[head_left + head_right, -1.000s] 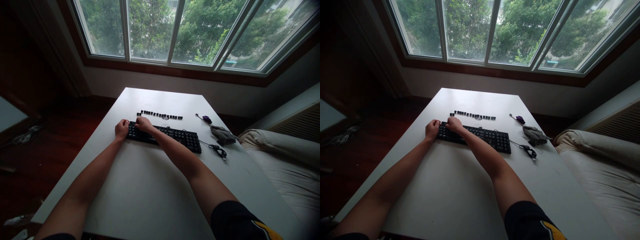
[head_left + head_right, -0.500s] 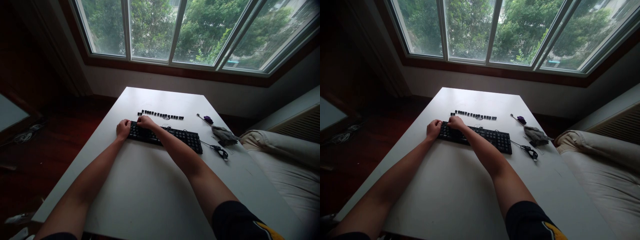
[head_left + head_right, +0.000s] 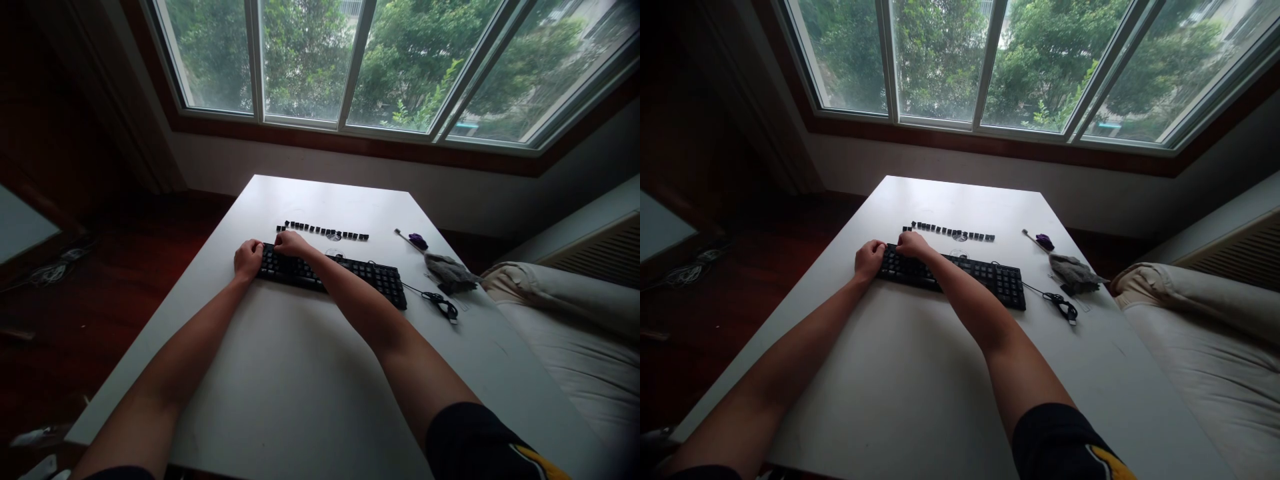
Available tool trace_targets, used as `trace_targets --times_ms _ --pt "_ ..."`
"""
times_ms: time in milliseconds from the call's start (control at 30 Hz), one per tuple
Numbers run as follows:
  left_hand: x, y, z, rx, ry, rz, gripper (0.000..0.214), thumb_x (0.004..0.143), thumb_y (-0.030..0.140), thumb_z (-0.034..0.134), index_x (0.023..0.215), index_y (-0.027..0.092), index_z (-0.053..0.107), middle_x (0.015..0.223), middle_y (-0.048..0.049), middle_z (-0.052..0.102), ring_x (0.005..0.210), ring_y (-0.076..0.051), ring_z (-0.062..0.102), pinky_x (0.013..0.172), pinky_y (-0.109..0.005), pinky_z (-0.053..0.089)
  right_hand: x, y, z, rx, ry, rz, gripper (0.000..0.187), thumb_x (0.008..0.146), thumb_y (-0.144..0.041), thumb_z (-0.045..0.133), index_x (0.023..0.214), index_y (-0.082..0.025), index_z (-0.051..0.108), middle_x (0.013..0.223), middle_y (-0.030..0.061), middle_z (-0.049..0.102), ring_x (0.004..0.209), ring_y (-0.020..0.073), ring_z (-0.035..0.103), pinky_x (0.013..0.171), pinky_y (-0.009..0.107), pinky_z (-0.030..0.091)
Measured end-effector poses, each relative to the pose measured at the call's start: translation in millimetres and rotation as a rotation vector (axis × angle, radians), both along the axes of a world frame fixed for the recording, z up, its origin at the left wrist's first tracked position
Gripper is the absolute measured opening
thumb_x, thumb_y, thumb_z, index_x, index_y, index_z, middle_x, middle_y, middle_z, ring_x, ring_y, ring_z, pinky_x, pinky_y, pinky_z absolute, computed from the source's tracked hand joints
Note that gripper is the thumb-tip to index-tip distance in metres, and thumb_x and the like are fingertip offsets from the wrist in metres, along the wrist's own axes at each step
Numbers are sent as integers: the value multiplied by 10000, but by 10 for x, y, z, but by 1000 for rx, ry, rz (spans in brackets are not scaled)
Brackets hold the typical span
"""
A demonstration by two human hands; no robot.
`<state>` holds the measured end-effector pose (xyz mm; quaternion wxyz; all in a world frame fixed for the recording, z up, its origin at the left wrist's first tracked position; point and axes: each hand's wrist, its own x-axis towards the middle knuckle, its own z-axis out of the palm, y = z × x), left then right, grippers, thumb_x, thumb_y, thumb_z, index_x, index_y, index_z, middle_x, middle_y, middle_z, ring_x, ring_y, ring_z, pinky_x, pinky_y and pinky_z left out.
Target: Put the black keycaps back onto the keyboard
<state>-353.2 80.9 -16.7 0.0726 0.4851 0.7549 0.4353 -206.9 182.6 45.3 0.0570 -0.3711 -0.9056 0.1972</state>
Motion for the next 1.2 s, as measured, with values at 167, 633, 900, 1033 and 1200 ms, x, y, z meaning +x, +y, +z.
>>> trace_targets --times_ms 167,633,900,1033,1200 --pt "6 -6 6 7 11 -2 216 906 344 527 917 249 721 982 -53 743 890 -232 647 809 -324 461 -32 -28 -46 70 -20 -4 224 837 -274 675 1005 -174 783 1005 81 775 902 193 679 717 229 460" --pt "4 -3 -5 20 39 -12 228 914 342 513 911 249 721 994 -56 737 905 -234 648 812 -329 464 29 77 87 -93 -31 40 250 818 -246 694 1028 -178 811 942 47 786 871 171 693 667 203 452" --pt "-6 -1 -10 -1 33 -5 223 910 350 523 916 248 722 988 -56 739 898 -234 647 809 -326 464 -42 -90 -23 103 -69 24 221 849 -256 661 1025 -182 772 1040 87 762 950 211 678 746 240 469" --pt "-10 5 -22 6 32 -10 225 909 355 524 921 248 722 993 -56 736 899 -233 642 816 -326 459 -44 -148 -48 165 -92 30 234 854 -247 659 1067 -189 737 1111 109 733 1022 240 657 791 266 477" --pt "-4 12 -24 -12 51 -1 244 920 359 511 935 245 725 1002 -54 734 910 -228 642 827 -321 460 -45 -137 -52 132 -102 10 214 860 -230 639 1057 -226 722 1148 84 710 1022 241 645 763 280 485"
